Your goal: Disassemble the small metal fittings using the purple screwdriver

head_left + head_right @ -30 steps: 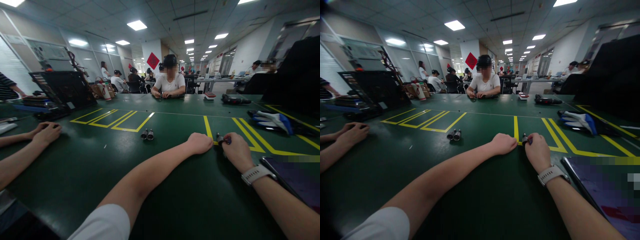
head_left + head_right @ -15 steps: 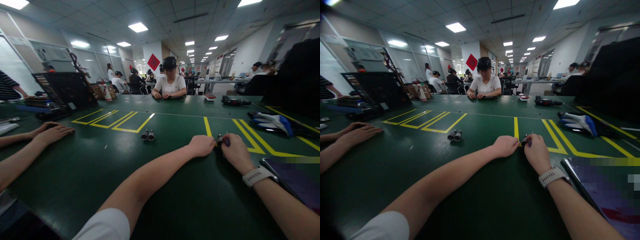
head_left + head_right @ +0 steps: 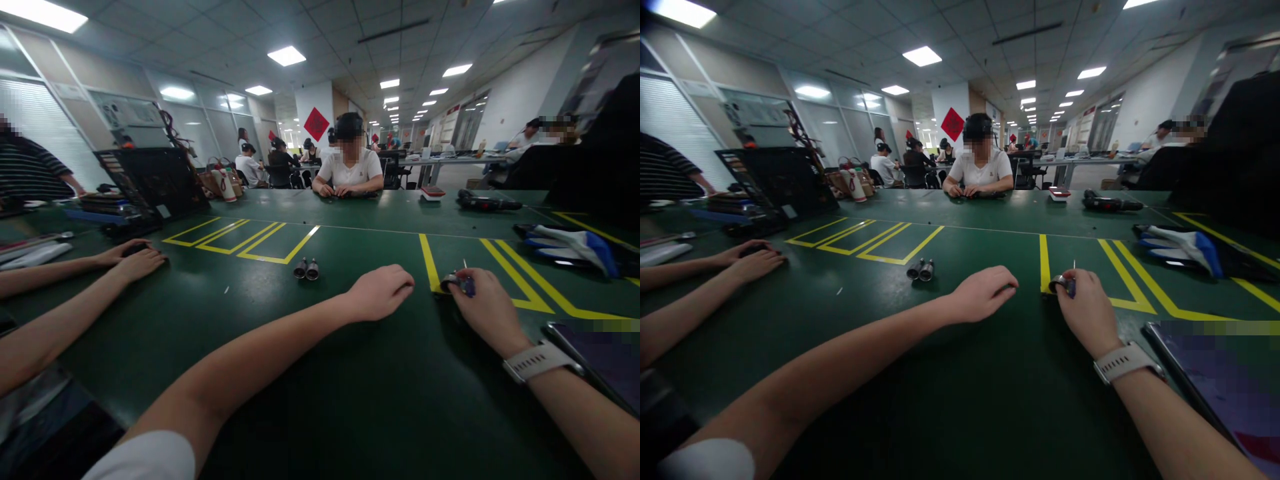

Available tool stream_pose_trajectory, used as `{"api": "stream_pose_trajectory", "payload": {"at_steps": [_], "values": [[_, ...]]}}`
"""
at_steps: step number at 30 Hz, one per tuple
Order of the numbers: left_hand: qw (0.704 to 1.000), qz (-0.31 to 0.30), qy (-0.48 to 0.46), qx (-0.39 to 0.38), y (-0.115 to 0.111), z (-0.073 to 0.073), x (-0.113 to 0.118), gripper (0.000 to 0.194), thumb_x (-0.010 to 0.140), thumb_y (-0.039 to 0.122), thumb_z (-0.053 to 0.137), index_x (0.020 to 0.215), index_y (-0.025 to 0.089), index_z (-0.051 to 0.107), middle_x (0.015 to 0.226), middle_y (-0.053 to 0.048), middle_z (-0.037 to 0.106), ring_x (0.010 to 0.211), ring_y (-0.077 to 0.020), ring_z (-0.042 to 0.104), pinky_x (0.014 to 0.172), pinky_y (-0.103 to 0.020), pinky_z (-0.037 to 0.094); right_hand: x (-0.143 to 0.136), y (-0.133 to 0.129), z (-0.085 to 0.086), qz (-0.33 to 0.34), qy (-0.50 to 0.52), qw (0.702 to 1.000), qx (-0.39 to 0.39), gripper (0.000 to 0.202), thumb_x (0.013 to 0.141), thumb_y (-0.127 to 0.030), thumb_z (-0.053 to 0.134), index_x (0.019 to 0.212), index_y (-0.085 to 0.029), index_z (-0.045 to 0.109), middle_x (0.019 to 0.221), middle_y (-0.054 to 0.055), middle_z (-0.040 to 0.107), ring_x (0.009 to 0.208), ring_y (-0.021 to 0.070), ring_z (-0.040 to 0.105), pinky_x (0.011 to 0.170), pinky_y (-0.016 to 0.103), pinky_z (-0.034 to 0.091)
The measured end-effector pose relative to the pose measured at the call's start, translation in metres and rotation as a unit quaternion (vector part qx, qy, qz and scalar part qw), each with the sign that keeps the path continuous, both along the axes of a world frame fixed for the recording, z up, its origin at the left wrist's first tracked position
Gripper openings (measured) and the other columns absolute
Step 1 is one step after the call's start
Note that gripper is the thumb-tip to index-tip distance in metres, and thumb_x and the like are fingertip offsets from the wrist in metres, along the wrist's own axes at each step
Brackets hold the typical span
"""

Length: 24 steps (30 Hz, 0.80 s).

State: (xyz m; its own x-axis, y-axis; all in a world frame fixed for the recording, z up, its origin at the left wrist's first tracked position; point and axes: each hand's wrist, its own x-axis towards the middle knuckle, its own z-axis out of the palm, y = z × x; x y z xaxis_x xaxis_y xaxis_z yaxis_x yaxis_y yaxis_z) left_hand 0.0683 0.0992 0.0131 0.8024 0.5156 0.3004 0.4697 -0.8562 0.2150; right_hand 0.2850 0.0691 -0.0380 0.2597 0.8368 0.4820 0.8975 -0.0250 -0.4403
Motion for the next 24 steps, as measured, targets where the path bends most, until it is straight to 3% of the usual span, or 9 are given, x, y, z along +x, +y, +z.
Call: {"api": "stream_pose_trajectory", "payload": {"at_steps": [6,10,13,16,19,24], "values": [[0.976,0.207,-0.062,0.019,0.027,0.021,-0.104,0.021,0.089,0.026,0.040,0.092,0.015,0.058,0.092,-0.006,0.060,0.087,-0.0162,0.056,0.079,-0.030,0.046,-0.006,-0.005,0.006,-0.010,0.031,0.999,0.020,0.027,0.080,-0.036,0.048,0.094,-0.016,0.057,0.097,0.013,0.058,0.085,0.0279,0.058,0.067,0.039,0.047],[0.975,0.219,-0.023,-0.003,0.040,0.022,-0.150,0.022,0.082,0.027,0.051,0.099,0.013,0.058,0.101,-0.009,0.060,0.088,-0.0178,0.058,0.082,-0.033,0.046,-0.009,-0.007,0.008,-0.007,0.037,0.998,0.048,0.024,0.078,-0.034,0.047,0.094,-0.018,0.055,0.099,0.013,0.056,0.088,0.0288,0.057,0.071,0.041,0.046],[0.981,0.192,0.022,-0.032,0.042,0.016,-0.158,0.035,0.074,0.025,0.061,0.108,0.017,0.057,0.111,-0.008,0.060,0.102,-0.0214,0.056,0.090,-0.036,0.043,-0.011,-0.011,0.010,0.003,0.040,0.997,0.067,0.021,0.078,-0.032,0.046,0.093,-0.019,0.054,0.097,0.013,0.055,0.090,0.0304,0.056,0.074,0.042,0.045],[0.979,0.174,0.093,-0.044,0.042,0.009,-0.155,0.044,0.074,0.020,0.058,0.118,0.021,0.053,0.124,-0.009,0.055,0.113,-0.0252,0.051,0.093,-0.041,0.039,-0.014,-0.015,0.012,0.014,0.047,0.996,0.078,0.019,0.078,-0.031,0.045,0.092,-0.022,0.053,0.095,0.012,0.055,0.089,0.0310,0.056,0.074,0.043,0.045],[0.973,0.168,0.156,-0.033,0.043,0.004,-0.151,0.044,0.080,0.016,0.050,0.123,0.023,0.049,0.129,-0.009,0.052,0.117,-0.0258,0.048,0.094,-0.043,0.035,-0.021,-0.019,0.016,0.018,0.064,0.994,0.087,0.018,0.076,-0.031,0.045,0.090,-0.022,0.052,0.093,0.011,0.055,0.088,0.0310,0.055,0.074,0.045,0.045],[0.974,0.141,0.178,0.000,0.045,0.000,-0.153,0.036,0.084,0.014,0.048,0.118,0.023,0.052,0.124,-0.007,0.055,0.116,-0.0226,0.049,0.101,-0.046,0.025,-0.038,-0.026,0.021,0.044,0.101,0.991,0.078,0.019,0.075,-0.033,0.045,0.088,-0.022,0.053,0.092,0.012,0.057,0.086,0.0311,0.056,0.071,0.046,0.046]]}}
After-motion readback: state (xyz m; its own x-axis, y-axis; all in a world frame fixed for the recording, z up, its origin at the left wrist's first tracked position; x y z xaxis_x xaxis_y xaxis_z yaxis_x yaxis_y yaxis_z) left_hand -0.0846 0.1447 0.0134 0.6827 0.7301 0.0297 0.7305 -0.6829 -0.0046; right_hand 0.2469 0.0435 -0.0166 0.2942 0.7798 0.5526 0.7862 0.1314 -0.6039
